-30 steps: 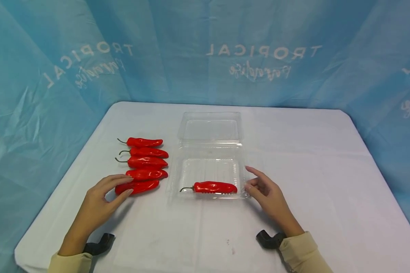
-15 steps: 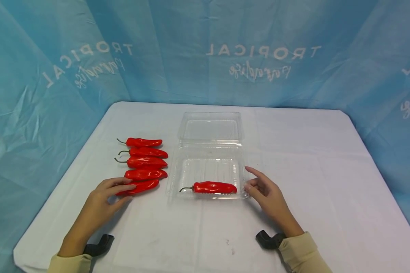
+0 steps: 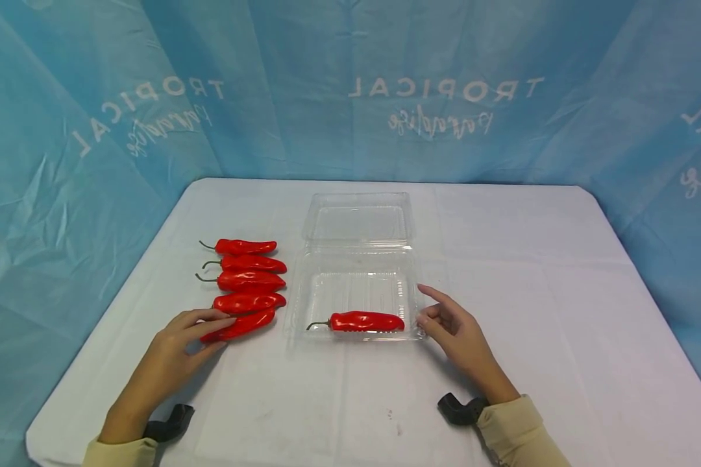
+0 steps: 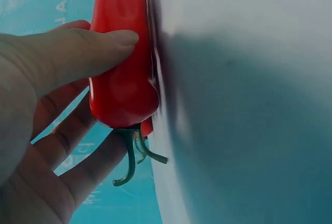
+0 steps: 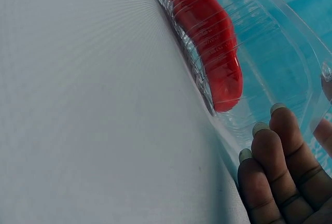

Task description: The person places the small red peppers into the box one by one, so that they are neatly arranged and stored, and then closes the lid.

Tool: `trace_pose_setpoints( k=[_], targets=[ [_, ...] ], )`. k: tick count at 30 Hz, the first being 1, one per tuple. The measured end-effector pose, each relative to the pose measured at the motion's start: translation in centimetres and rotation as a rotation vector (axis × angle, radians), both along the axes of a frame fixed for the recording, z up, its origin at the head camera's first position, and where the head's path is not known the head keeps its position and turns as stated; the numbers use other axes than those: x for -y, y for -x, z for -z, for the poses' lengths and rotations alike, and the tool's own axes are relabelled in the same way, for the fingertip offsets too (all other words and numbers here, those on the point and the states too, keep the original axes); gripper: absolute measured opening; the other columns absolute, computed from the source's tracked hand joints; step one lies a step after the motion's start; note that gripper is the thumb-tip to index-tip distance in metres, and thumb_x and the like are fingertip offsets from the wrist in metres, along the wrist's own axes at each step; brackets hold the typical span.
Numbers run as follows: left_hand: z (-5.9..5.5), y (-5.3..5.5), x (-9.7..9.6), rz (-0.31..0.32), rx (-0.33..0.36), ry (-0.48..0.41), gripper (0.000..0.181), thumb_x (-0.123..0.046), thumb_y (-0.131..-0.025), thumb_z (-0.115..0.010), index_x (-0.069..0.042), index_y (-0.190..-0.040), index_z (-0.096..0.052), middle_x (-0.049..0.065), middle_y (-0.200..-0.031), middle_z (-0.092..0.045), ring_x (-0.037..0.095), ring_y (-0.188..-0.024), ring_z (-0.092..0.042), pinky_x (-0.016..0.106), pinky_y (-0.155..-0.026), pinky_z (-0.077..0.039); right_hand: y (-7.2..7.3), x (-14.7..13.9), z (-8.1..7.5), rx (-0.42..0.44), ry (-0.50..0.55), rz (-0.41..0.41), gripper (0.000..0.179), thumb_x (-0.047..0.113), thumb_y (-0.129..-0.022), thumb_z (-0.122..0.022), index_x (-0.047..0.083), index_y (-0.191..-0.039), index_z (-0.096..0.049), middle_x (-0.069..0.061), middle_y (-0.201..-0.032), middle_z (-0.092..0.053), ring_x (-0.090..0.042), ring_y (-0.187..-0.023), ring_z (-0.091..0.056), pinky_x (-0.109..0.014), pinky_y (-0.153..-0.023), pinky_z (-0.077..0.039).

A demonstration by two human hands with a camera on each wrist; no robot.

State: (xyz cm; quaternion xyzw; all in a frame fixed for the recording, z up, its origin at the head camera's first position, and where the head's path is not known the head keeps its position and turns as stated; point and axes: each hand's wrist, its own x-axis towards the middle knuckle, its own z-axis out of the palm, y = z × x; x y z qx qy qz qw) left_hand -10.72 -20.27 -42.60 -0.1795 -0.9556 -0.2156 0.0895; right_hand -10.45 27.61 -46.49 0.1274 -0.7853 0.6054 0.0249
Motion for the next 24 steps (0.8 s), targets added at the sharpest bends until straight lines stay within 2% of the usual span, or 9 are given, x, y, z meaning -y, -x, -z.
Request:
trace_pose_setpoints(
  k=[8, 14, 18, 24],
  targets=[
    [-1.8, 0.9, 0.0, 0.112, -0.131, -0.007, 0.067, 0.000, -0.063, -0.096, -0.016, -0.125, -0.074, 0.006, -0.125, -0.064, 0.024, -0.115, -0.060, 0.044, -0.082, -0.061, 0.0, 0.0, 0.2, 0.005, -0.017, 0.016, 0.054, 0.007, -0.100, -0.065, 0.009, -0.151, -0.048, -0.013, -0.102, -0.069, -0.020, -0.082, -0.067, -0.027, -0.070, -0.056],
    [-3.3, 1.5, -0.1, 0.147, -0.214, -0.001, 0.072, 0.005, -0.060, -0.096, -0.014, -0.125, -0.073, 0.007, -0.125, -0.064, 0.024, -0.114, -0.059, 0.046, -0.082, -0.061, 0.1, 0.0, 0.4, -0.004, -0.014, -0.002, 0.054, 0.007, -0.100, -0.065, 0.008, -0.152, -0.047, -0.013, -0.103, -0.070, -0.020, -0.083, -0.067, -0.027, -0.070, -0.057],
    [-4.2, 2.0, -0.9, 0.196, -0.240, -0.014, 0.074, 0.006, -0.060, -0.096, -0.015, -0.127, -0.073, 0.006, -0.127, -0.064, 0.022, -0.115, -0.058, 0.044, -0.083, -0.061, 0.1, 0.0, 0.4, -0.013, -0.021, 0.006, 0.054, 0.006, -0.100, -0.065, 0.007, -0.151, -0.048, -0.012, -0.102, -0.070, -0.019, -0.081, -0.066, -0.027, -0.069, -0.056],
    [-5.2, 2.8, -3.1, 0.260, -0.232, -0.042, 0.073, 0.001, -0.063, -0.097, -0.018, -0.129, -0.071, 0.006, -0.131, -0.063, 0.023, -0.121, -0.057, 0.045, -0.085, -0.060, 0.0, -0.1, 0.3, 0.007, -0.035, 0.017, 0.054, 0.009, -0.100, -0.066, 0.010, -0.151, -0.048, -0.011, -0.102, -0.069, -0.019, -0.083, -0.067, -0.028, -0.072, -0.058]
  ],
)
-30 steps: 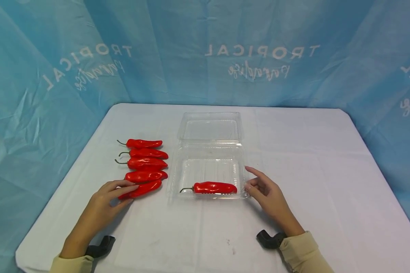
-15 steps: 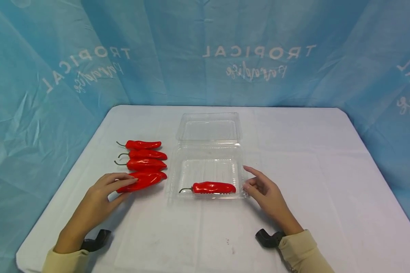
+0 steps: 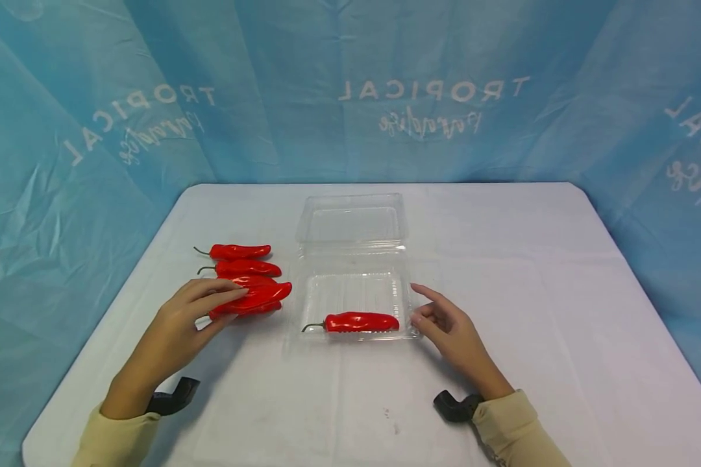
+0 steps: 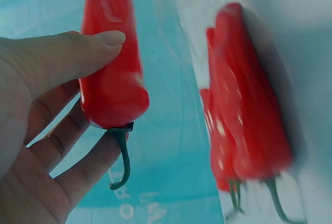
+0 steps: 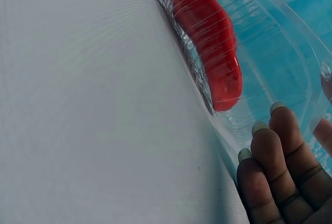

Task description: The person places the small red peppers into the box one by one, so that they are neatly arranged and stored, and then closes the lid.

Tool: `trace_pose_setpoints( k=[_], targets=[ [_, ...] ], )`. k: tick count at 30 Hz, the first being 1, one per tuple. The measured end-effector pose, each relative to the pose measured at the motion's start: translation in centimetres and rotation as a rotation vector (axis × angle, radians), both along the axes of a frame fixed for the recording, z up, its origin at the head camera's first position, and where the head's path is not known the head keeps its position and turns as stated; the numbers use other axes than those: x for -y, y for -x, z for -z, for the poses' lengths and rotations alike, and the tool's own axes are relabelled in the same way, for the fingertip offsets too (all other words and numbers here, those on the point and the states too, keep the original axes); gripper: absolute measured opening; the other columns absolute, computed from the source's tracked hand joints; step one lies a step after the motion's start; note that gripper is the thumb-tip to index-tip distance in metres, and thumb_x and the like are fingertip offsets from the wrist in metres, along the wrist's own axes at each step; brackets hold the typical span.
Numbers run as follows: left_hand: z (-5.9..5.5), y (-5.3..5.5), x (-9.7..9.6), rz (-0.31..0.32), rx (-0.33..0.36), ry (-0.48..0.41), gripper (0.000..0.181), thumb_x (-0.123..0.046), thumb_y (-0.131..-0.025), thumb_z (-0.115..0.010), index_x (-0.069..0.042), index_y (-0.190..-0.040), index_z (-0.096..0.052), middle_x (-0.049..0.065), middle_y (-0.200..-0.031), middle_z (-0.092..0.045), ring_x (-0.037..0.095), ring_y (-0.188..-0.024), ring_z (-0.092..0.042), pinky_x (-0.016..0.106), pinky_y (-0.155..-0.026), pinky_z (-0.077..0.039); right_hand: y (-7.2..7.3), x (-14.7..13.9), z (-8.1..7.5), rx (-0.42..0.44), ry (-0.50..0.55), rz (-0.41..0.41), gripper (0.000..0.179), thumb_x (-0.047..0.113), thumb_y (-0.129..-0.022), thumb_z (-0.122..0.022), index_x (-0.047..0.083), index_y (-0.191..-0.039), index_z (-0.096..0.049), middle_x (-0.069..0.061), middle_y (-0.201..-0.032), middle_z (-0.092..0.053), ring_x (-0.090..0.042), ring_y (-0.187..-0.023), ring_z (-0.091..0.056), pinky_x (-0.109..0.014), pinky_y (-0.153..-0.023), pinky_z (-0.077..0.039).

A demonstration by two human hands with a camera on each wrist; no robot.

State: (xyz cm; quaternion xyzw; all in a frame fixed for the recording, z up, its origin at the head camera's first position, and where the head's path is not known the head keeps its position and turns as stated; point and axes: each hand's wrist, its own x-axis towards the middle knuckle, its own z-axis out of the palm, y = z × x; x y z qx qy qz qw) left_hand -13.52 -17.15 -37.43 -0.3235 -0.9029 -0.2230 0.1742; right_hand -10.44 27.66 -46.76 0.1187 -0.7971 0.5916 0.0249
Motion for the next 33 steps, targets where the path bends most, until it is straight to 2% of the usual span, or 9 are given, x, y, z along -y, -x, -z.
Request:
trace_pose_setpoints(
  k=[8, 14, 20, 24, 28, 33],
  targets=[
    [-0.2, 1.3, -3.1, 0.098, -0.001, -0.029, 0.062, -0.008, -0.072, -0.093, -0.019, -0.129, -0.072, 0.002, -0.129, -0.064, 0.019, -0.120, -0.057, 0.043, -0.088, -0.060, -0.1, 0.0, -0.1, 0.002, 0.003, -0.003, 0.055, 0.008, -0.100, -0.067, 0.009, -0.152, -0.048, -0.013, -0.103, -0.069, -0.019, -0.084, -0.068, -0.028, -0.073, -0.058],
    [-0.4, 2.1, -4.5, 0.162, -0.012, -0.027, 0.058, -0.010, -0.076, -0.092, -0.018, -0.129, -0.072, 0.003, -0.126, -0.064, 0.018, -0.119, -0.057, 0.041, -0.090, -0.059, -0.1, 0.0, -0.2, 0.024, 0.008, -0.001, 0.056, 0.010, -0.100, -0.067, 0.010, -0.152, -0.047, -0.013, -0.104, -0.069, -0.019, -0.086, -0.068, -0.027, -0.075, -0.059],
    [-0.3, 2.7, -5.4, 0.172, -0.040, -0.007, 0.061, -0.008, -0.072, -0.094, -0.017, -0.128, -0.072, 0.004, -0.123, -0.067, 0.022, -0.118, -0.059, 0.042, -0.089, -0.060, -0.1, 0.4, -0.1, 0.040, 0.007, 0.004, 0.057, 0.012, -0.099, -0.069, 0.012, -0.152, -0.048, -0.010, -0.103, -0.069, -0.019, -0.085, -0.067, -0.029, -0.074, -0.059],
    [-0.1, 2.7, -5.9, 0.170, -0.043, -0.005, 0.061, -0.008, -0.071, -0.094, -0.017, -0.127, -0.072, 0.003, -0.122, -0.067, 0.021, -0.116, -0.060, 0.041, -0.088, -0.060, -0.3, 0.8, -0.1, 0.055, 0.000, 0.007, 0.057, 0.014, -0.099, -0.069, 0.013, -0.152, -0.048, -0.009, -0.103, -0.068, -0.020, -0.086, -0.068, -0.029, -0.075, -0.059],
    [0.0, 2.7, -6.8, 0.188, -0.029, -0.001, 0.062, -0.009, -0.072, -0.094, -0.017, -0.129, -0.071, 0.003, -0.124, -0.066, 0.020, -0.117, -0.060, 0.038, -0.087, -0.060, -0.4, 1.0, -0.1, 0.057, 0.002, 0.009, 0.056, 0.014, -0.099, -0.069, 0.013, -0.151, -0.049, -0.009, -0.102, -0.068, -0.021, -0.086, -0.068, -0.029, -0.076, -0.059],
    [0.2, 3.3, -8.6, 0.205, 0.005, 0.017, 0.062, -0.011, -0.074, -0.093, -0.019, -0.131, -0.070, 0.002, -0.125, -0.066, 0.019, -0.119, -0.059, 0.036, -0.089, -0.059, -0.3, 1.2, -0.1, 0.049, -0.003, 0.005, 0.056, 0.016, -0.099, -0.069, 0.014, -0.151, -0.049, -0.009, -0.101, -0.067, -0.020, -0.087, -0.067, -0.029, -0.077, -0.059]
  ],
)
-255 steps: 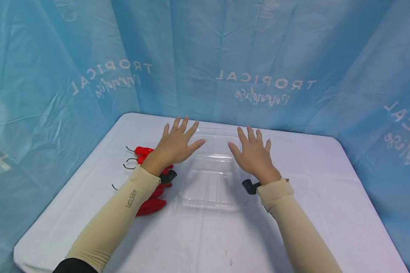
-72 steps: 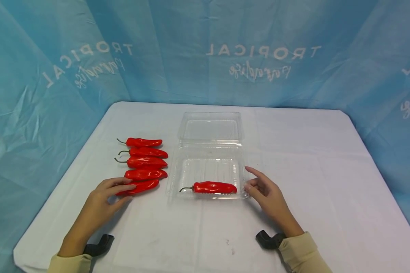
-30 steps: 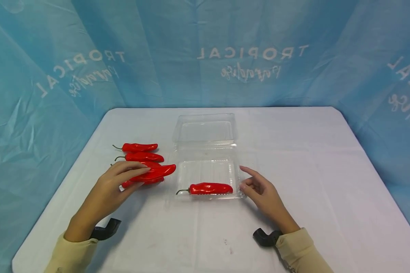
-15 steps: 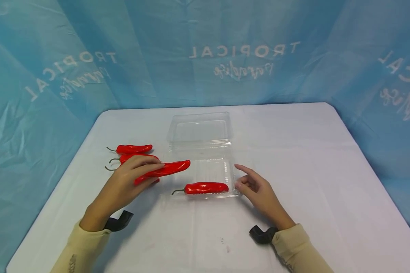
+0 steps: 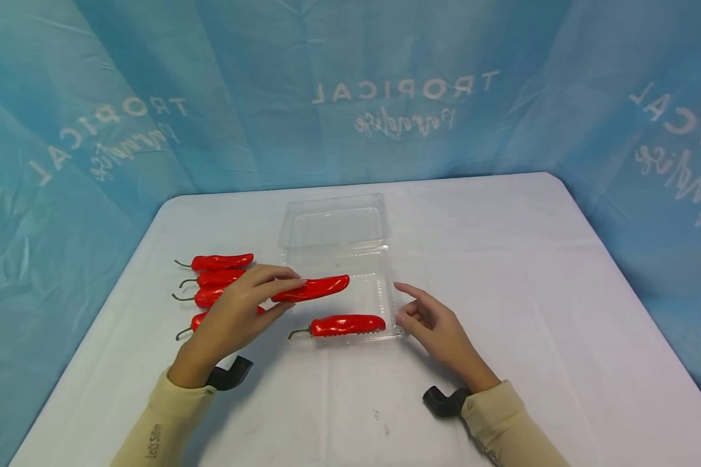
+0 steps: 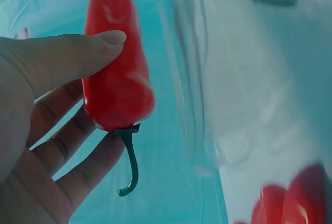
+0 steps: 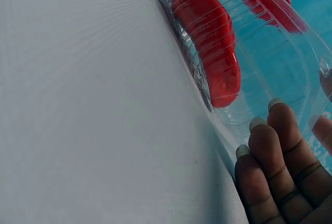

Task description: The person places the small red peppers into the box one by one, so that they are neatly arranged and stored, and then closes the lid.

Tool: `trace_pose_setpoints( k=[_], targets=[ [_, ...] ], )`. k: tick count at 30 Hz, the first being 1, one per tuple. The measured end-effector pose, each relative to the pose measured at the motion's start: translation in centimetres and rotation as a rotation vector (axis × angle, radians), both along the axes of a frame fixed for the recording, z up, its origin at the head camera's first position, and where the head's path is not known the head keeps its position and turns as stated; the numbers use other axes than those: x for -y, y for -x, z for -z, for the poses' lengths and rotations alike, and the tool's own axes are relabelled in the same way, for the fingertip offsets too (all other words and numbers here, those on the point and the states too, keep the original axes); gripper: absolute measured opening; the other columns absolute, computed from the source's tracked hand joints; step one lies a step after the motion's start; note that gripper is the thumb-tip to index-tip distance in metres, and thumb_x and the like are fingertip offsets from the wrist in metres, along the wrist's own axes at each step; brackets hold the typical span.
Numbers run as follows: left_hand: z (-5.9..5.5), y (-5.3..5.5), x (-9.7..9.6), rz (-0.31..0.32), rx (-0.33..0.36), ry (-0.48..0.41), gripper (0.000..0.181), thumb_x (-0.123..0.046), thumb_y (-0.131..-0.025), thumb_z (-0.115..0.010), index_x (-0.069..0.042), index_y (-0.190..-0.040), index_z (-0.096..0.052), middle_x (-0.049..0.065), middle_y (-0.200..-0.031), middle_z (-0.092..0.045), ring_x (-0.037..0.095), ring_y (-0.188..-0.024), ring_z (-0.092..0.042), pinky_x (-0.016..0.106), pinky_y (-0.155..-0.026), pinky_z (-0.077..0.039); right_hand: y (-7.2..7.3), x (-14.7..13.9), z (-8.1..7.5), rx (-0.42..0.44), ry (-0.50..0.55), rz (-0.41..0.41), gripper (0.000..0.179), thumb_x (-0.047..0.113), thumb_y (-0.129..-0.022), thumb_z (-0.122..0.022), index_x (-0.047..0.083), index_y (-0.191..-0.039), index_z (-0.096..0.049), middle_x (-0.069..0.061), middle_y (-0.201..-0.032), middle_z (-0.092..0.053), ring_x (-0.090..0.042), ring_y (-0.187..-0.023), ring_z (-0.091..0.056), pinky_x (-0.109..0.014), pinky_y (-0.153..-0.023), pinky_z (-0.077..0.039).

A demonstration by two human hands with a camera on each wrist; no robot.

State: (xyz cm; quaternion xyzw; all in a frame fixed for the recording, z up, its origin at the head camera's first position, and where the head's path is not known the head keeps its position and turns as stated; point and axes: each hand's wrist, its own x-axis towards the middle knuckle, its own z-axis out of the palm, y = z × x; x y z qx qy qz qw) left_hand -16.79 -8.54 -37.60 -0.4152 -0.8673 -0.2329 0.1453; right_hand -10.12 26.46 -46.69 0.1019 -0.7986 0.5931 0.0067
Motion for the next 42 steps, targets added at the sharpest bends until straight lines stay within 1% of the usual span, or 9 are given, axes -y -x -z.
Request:
trace_pose_setpoints(
  k=[8, 14, 19, 23, 31, 33, 35, 38, 42],
  targets=[
    [0.7, 0.8, -3.1, 0.063, 0.027, 0.022, 0.055, -0.014, -0.074, -0.093, -0.017, -0.126, -0.072, 0.003, -0.123, -0.067, 0.018, -0.117, -0.061, 0.033, -0.092, -0.058, 0.0, 0.0, -0.1, -0.001, 0.000, 0.000, 0.056, 0.017, -0.099, -0.070, 0.015, -0.151, -0.050, -0.007, -0.101, -0.067, -0.021, -0.087, -0.068, -0.028, -0.078, -0.060],
    [1.8, 1.1, -4.0, 0.081, 0.070, 0.043, 0.055, -0.015, -0.075, -0.093, -0.017, -0.126, -0.072, 0.002, -0.124, -0.066, 0.017, -0.116, -0.060, 0.031, -0.092, -0.057, 0.1, 0.2, 0.0, 0.019, -0.005, -0.005, 0.056, 0.019, -0.099, -0.070, 0.017, -0.151, -0.050, -0.007, -0.101, -0.067, -0.022, -0.086, -0.068, -0.030, -0.079, -0.060],
    [3.0, 1.3, -4.4, 0.068, 0.151, 0.100, 0.053, -0.017, -0.077, -0.092, -0.019, -0.126, -0.073, 0.001, -0.123, -0.066, 0.017, -0.116, -0.060, 0.030, -0.093, -0.057, 0.1, 0.2, -0.1, 0.016, 0.000, -0.011, 0.056, 0.019, -0.099, -0.070, 0.018, -0.151, -0.050, -0.007, -0.101, -0.067, -0.022, -0.086, -0.068, -0.030, -0.079, -0.060],
    [3.5, 1.4, -4.6, 0.054, 0.229, 0.144, 0.051, -0.018, -0.080, -0.090, -0.020, -0.127, -0.073, 0.000, -0.123, -0.066, 0.016, -0.118, -0.060, 0.030, -0.095, -0.056, 0.1, 0.2, -0.2, 0.014, 0.004, -0.013, 0.056, 0.019, -0.099, -0.070, 0.017, -0.151, -0.050, -0.006, -0.101, -0.067, -0.022, -0.085, -0.068, -0.030, -0.078, -0.060],
    [3.0, 1.5, -4.5, 0.051, 0.348, 0.196, 0.051, -0.021, -0.082, -0.088, -0.023, -0.130, -0.071, -0.003, -0.123, -0.066, 0.012, -0.116, -0.060, 0.027, -0.094, -0.055, 0.0, 0.1, -0.2, 0.014, -0.006, -0.001, 0.055, 0.019, -0.099, -0.070, 0.018, -0.151, -0.050, -0.006, -0.100, -0.067, -0.022, -0.084, -0.067, -0.030, -0.077, -0.060],
    [2.7, 1.4, -4.4, 0.052, 0.382, 0.195, 0.049, -0.023, -0.084, -0.087, -0.023, -0.130, -0.071, -0.004, -0.124, -0.066, 0.012, -0.115, -0.061, 0.028, -0.094, -0.055, 0.0, 0.1, -0.2, 0.017, -0.013, 0.002, 0.056, 0.020, -0.099, -0.070, 0.018, -0.151, -0.050, -0.005, -0.101, -0.067, -0.022, -0.085, -0.068, -0.030, -0.078, -0.060],
    [2.5, 1.4, -4.2, 0.050, 0.395, 0.187, 0.047, -0.026, -0.086, -0.085, -0.024, -0.131, -0.071, -0.005, -0.125, -0.066, 0.012, -0.117, -0.060, 0.029, -0.094, -0.056, 0.0, 0.0, -0.3, 0.020, -0.019, 0.007, 0.056, 0.021, -0.099, -0.070, 0.018, -0.151, -0.050, -0.005, -0.101, -0.068, -0.022, -0.086, -0.068, -0.029, -0.079, -0.060],
    [2.2, 1.2, -3.9, 0.022, 0.390, 0.157, 0.047, -0.027, -0.088, -0.083, -0.023, -0.132, -0.069, -0.004, -0.129, -0.065, 0.014, -0.120, -0.059, 0.033, -0.095, -0.056, 0.0, -0.1, -0.3, 0.022, -0.025, 0.012, 0.056, 0.022, -0.099, -0.070, 0.018, -0.151, -0.050, -0.005, -0.101, -0.068, -0.021, -0.087, -0.068, -0.028, -0.080, -0.059],
    [1.5, 1.0, -2.6, -0.033, 0.304, 0.059, 0.046, -0.023, -0.088, -0.083, -0.022, -0.132, -0.069, -0.002, -0.132, -0.064, 0.017, -0.123, -0.058, 0.039, -0.096, -0.056, -0.1, -0.1, -0.4, 0.022, -0.025, 0.010, 0.056, 0.021, -0.099, -0.070, 0.017, -0.151, -0.049, -0.005, -0.101, -0.068, -0.022, -0.086, -0.067, -0.028, -0.079, -0.059]
  ],
)
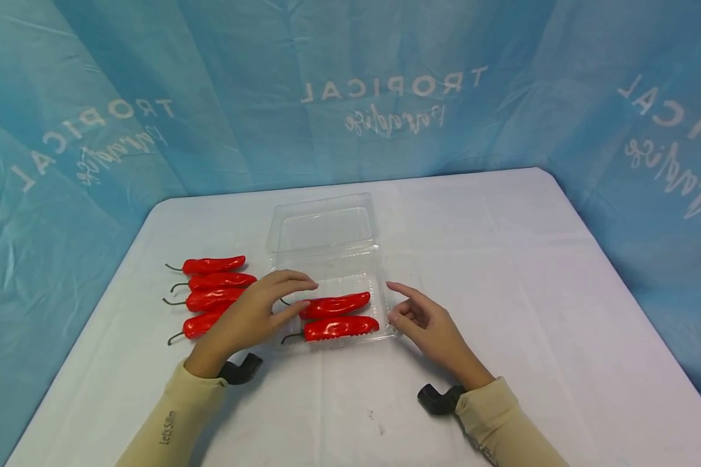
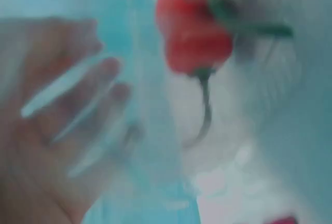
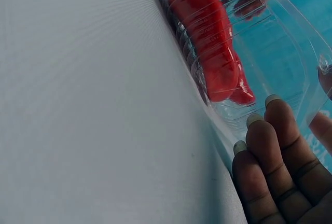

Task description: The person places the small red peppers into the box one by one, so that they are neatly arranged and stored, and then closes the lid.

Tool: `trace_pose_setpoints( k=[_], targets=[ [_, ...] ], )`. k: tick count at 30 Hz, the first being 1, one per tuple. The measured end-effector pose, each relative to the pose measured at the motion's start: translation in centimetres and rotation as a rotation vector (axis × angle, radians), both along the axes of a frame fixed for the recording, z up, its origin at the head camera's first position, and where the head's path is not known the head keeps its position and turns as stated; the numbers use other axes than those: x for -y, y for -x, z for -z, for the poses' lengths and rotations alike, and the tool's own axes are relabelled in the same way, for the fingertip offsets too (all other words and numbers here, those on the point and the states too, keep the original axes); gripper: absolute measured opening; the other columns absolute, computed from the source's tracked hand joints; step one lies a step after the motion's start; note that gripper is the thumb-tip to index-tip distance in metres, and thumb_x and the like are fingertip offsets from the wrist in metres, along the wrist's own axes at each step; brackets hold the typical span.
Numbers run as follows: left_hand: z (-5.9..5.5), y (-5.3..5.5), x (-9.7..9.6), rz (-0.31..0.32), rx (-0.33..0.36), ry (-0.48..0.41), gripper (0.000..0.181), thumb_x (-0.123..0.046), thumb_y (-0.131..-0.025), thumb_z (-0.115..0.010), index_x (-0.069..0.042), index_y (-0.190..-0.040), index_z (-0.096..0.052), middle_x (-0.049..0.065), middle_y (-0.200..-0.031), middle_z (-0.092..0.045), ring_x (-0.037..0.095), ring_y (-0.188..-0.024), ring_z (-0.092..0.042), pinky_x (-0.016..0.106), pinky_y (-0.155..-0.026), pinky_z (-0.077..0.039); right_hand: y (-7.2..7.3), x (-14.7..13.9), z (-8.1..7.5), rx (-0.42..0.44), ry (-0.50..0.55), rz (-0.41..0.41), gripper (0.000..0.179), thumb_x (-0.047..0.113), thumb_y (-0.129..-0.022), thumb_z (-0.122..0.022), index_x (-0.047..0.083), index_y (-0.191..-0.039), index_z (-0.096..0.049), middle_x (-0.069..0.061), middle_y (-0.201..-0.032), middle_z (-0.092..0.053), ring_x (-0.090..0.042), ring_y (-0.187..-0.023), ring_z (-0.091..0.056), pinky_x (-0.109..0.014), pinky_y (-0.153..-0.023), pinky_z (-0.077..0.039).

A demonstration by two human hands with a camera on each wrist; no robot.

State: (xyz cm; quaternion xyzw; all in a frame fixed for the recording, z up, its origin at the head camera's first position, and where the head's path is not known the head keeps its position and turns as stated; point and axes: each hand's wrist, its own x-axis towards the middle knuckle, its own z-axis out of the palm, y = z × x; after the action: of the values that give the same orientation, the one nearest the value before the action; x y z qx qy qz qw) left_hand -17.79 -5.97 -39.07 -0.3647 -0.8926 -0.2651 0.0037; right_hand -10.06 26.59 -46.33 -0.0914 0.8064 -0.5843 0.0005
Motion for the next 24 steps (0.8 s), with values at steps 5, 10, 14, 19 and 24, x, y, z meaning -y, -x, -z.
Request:
trace_pose_setpoints(
  k=[5, 10, 14, 19, 24],
  targets=[
    [-0.7, -0.6, 3.5, -0.109, -0.134, -0.095, 0.042, -0.020, -0.089, -0.082, -0.022, -0.129, -0.070, -0.002, -0.130, -0.065, 0.018, -0.123, -0.058, 0.042, -0.095, -0.057, 0.1, -0.1, -0.1, 0.001, -0.015, -0.003, 0.056, 0.023, -0.099, -0.070, 0.019, -0.152, -0.049, -0.004, -0.102, -0.068, -0.021, -0.088, -0.068, -0.028, -0.080, -0.059],
    [-0.2, -1.3, 7.5, -0.226, -0.161, -0.111, 0.043, -0.013, -0.087, -0.082, -0.019, -0.128, -0.071, -0.001, -0.130, -0.064, 0.020, -0.124, -0.056, 0.047, -0.094, -0.057, -0.1, -0.8, 0.0, 0.008, -0.010, -0.004, 0.056, 0.021, -0.100, -0.069, 0.019, -0.152, -0.049, -0.006, -0.103, -0.069, -0.021, -0.090, -0.068, -0.029, -0.080, -0.059],
    [0.7, -2.0, 10.1, -0.287, -0.166, -0.084, 0.053, -0.007, -0.080, -0.088, -0.017, -0.129, -0.070, 0.003, -0.130, -0.063, 0.024, -0.122, -0.057, 0.050, -0.090, -0.058, -0.4, -1.6, 0.2, 0.004, -0.005, -0.002, 0.055, 0.018, -0.100, -0.068, 0.018, -0.152, -0.048, -0.007, -0.104, -0.069, -0.020, -0.090, -0.068, -0.029, -0.079, -0.059],
    [1.9, -2.4, 11.7, -0.324, -0.149, -0.015, 0.056, -0.006, -0.076, -0.090, -0.011, -0.128, -0.070, 0.009, -0.130, -0.062, 0.031, -0.122, -0.056, 0.053, -0.090, -0.057, -0.8, -2.7, 0.3, -0.013, -0.006, 0.010, 0.055, 0.016, -0.100, -0.068, 0.015, -0.152, -0.048, -0.008, -0.105, -0.070, -0.020, -0.089, -0.068, -0.028, -0.077, -0.059],
    [3.0, -2.4, 11.7, -0.376, -0.031, 0.074, 0.061, -0.011, -0.078, -0.090, -0.010, -0.134, -0.066, 0.013, -0.133, -0.059, 0.036, -0.125, -0.053, 0.055, -0.090, -0.057, -1.0, -3.4, 0.3, -0.028, -0.005, 0.015, 0.056, 0.014, -0.100, -0.068, 0.013, -0.152, -0.047, -0.010, -0.106, -0.070, -0.018, -0.090, -0.069, -0.026, -0.077, -0.058]
  ],
)
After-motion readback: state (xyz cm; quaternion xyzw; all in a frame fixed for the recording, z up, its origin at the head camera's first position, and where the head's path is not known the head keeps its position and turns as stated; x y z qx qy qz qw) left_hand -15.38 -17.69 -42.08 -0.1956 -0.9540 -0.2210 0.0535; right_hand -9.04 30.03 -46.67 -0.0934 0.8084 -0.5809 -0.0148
